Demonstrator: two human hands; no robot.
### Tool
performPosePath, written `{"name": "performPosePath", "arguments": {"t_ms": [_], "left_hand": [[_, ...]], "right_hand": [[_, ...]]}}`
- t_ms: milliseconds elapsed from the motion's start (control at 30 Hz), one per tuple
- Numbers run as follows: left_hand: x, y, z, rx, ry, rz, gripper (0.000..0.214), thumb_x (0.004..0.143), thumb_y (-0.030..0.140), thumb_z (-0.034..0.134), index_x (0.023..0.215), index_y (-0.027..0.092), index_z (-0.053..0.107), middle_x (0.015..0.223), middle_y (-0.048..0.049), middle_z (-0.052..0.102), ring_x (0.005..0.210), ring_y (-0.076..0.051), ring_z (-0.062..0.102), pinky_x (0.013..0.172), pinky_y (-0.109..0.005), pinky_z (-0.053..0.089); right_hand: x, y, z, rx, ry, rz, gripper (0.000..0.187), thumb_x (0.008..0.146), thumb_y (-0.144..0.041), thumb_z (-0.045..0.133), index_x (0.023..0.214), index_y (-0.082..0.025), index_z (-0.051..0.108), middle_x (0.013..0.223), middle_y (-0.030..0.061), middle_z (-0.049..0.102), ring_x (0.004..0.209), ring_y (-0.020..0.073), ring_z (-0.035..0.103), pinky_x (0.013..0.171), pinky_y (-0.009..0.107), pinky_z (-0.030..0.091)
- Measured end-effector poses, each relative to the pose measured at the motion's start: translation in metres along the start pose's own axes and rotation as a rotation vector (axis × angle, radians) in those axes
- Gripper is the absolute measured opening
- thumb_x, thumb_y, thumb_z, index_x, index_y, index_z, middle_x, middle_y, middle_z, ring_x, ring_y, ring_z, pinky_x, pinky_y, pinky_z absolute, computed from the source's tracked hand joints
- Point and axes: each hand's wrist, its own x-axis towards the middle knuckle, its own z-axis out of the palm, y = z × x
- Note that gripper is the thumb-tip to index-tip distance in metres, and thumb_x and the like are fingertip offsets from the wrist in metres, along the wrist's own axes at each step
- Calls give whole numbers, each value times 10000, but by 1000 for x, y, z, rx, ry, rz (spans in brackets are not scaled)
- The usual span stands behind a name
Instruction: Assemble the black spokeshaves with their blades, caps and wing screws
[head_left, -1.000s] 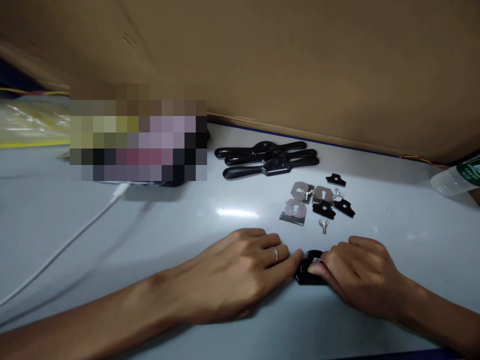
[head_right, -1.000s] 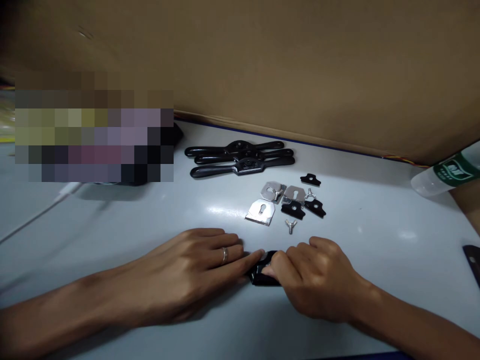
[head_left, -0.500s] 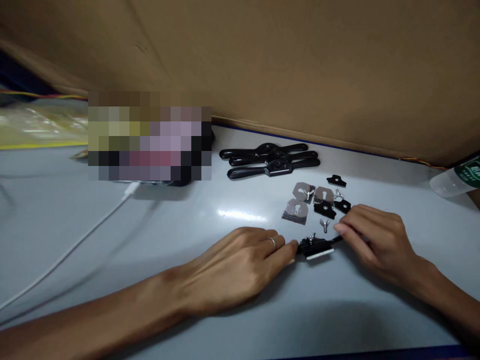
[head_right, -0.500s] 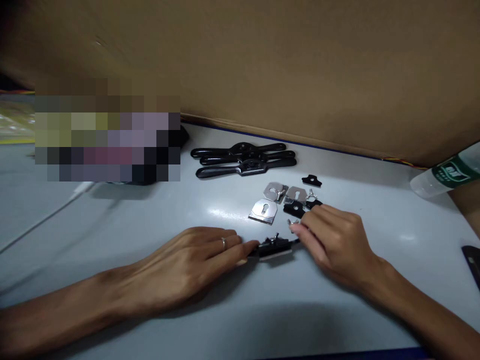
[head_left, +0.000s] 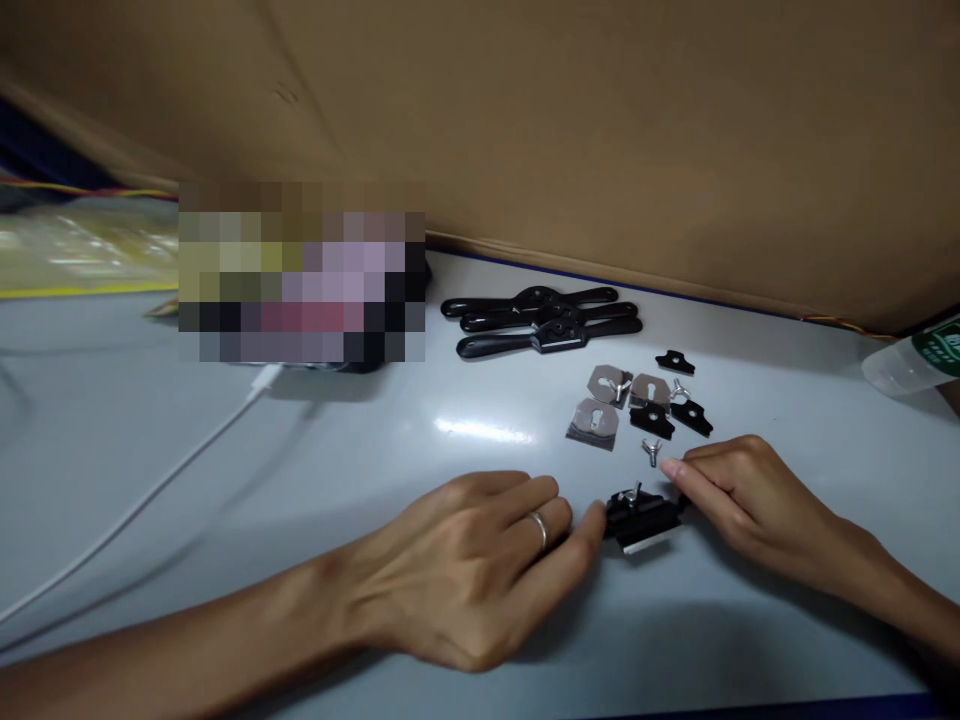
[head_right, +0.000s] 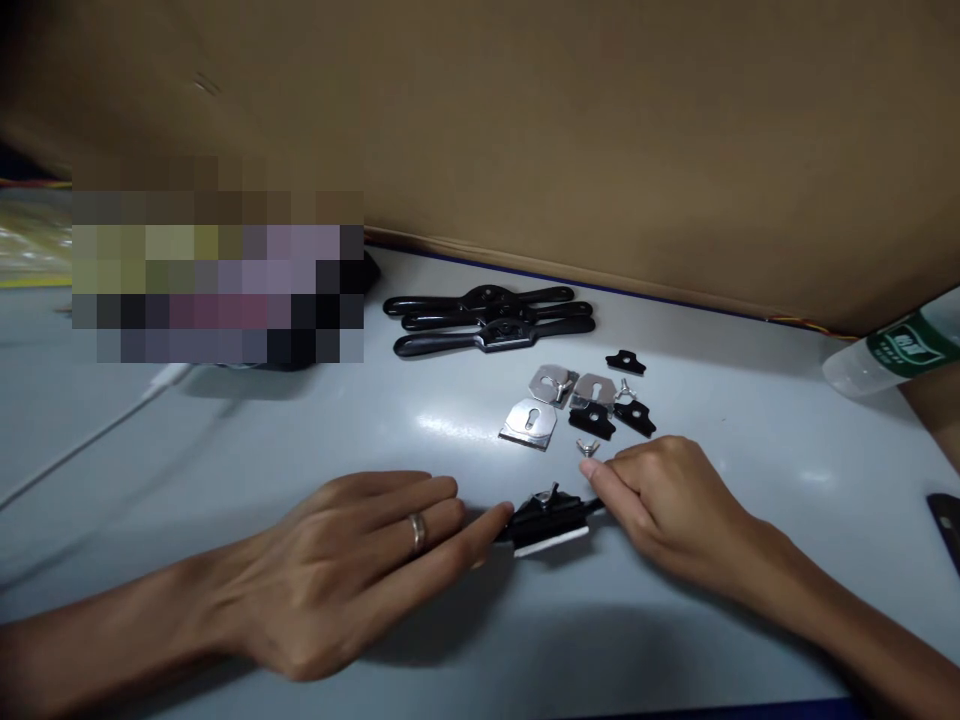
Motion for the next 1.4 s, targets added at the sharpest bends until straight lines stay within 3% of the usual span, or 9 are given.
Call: {"name": "performPosePath", "arguments": {"t_ms": [133,200,333,433,533,767,1000,1200,1400], "left_hand": [[-1,-1,-1,-59,11,-5,268,979,64,368,1122,70,594,642,-6,582,551,-160,516,461,-308,401],[-3,-9,-1,-114,72,-50,236,1047,203,397,1113,104,602,661,-1,567,589,-156,517,496,-295,406],[-6,-38,-1,-165,184,-383,375,1080,317,277,1198,150,591,1007,-89,643,908,-199,613,777,-335,518],[-9,-61,4,118,1,-620,367,1057,312,312,1256,149,574,1115,-103,624,1038,-232,586,938,-397,498],[-11,-74,9,222,-162,-677,402,1029,347,388,1321,127,555,1252,-164,584,1134,-324,535,957,-492,471],[-8,-72,5,365,-384,-708,427,1061,296,345,1361,76,556,1197,-192,607,1056,-332,552,878,-461,479],[-12,-75,6,327,-391,-720,439,1056,347,384,1390,101,529,1020,-129,585,947,-287,587,844,-405,497],[-16,-73,8,260,-403,-786,465,1038,314,297,1399,124,520,1002,-117,580,809,-261,606,687,-350,479],[-10,-68,6,211,-435,-880,517,967,345,256,1356,114,507,1078,-151,653,850,-302,656,683,-372,451]], "right_hand": [[-4,-7,3,22,-45,17,573,1057,-426,383,540,-199,282,509,-73,239,453,77,207,468,271,187],[-2,-7,3,12,-22,-8,556,1054,-408,363,546,-207,263,511,-71,218,450,80,193,468,281,171],[8,13,-11,-69,172,106,535,1016,-409,365,538,-237,198,523,-54,190,465,97,203,482,290,170],[18,48,-31,-201,474,318,540,984,-445,360,523,-257,149,542,-38,179,485,111,210,507,301,173],[25,89,-51,-408,637,468,570,990,-404,366,461,-265,205,530,-32,195,509,122,237,557,313,183],[29,137,-60,-513,609,612,494,956,-354,430,480,-230,471,508,32,447,530,175,396,581,338,190],[33,135,-53,-593,497,637,501,974,-380,401,550,-201,601,598,112,617,610,235,534,587,344,208],[34,136,-53,-645,441,639,496,978,-381,402,604,-181,659,645,127,676,627,247,576,580,339,221],[33,130,-51,-708,449,628,390,971,-360,414,884,-160,737,799,145,737,685,260,608,587,337,233]]}}
